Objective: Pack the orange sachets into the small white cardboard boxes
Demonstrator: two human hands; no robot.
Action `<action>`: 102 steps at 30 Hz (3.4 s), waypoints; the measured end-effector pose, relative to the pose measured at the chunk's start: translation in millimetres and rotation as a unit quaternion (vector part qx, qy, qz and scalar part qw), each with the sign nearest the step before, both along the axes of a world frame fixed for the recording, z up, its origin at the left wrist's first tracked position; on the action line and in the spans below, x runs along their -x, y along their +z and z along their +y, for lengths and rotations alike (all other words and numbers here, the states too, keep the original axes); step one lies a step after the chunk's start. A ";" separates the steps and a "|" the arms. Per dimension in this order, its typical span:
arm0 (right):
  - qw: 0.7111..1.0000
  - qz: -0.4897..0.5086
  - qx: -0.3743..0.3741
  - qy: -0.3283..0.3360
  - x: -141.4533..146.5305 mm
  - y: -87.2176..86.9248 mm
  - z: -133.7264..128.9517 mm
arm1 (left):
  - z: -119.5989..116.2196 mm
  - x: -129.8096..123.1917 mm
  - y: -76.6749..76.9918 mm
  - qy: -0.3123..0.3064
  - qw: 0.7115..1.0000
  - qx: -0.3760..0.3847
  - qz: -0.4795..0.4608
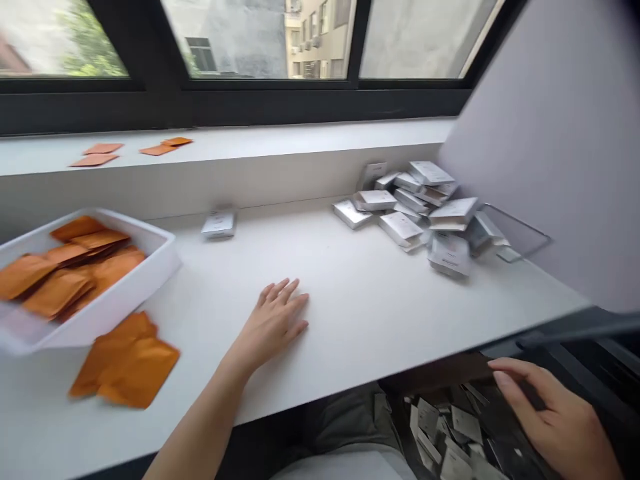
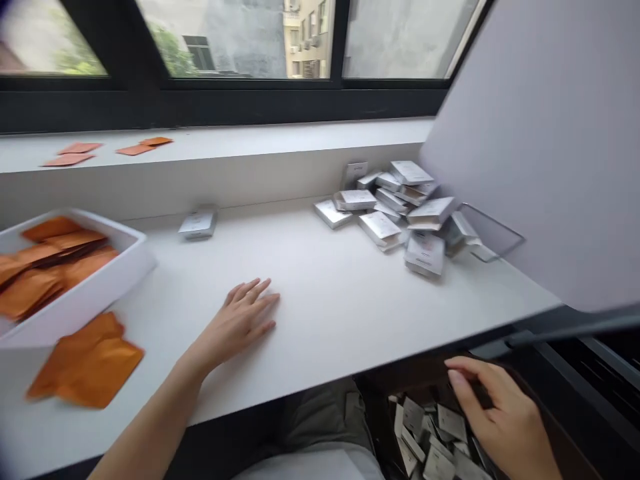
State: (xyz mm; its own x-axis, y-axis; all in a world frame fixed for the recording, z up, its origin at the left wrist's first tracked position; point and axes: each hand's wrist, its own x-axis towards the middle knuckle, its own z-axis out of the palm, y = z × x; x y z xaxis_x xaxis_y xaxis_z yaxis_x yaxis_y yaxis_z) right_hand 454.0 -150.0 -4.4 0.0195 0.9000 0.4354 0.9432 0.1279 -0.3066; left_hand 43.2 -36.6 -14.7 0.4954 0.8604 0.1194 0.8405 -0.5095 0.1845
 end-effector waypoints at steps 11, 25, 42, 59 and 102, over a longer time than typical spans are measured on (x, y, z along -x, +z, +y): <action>0.862 -0.015 0.024 0.506 191.7 5.1 107.0 | -108.8 140.0 11.6 0.479 0.854 -0.200 0.031; 0.908 -0.114 0.074 0.397 453.6 7.0 271.0 | -127.9 166.5 -16.2 0.399 0.914 -0.042 -0.061; 0.900 -0.110 0.047 0.418 286.8 -21.1 208.7 | -126.5 156.9 -27.4 0.505 0.857 -0.030 -0.098; 0.855 0.063 0.170 0.486 253.3 -7.6 182.2 | 3.0 51.0 1.8 0.299 0.933 -0.002 -0.199; 0.944 0.170 0.171 0.224 247.8 -2.4 202.1 | -98.9 90.9 -6.8 0.286 0.946 0.019 -0.153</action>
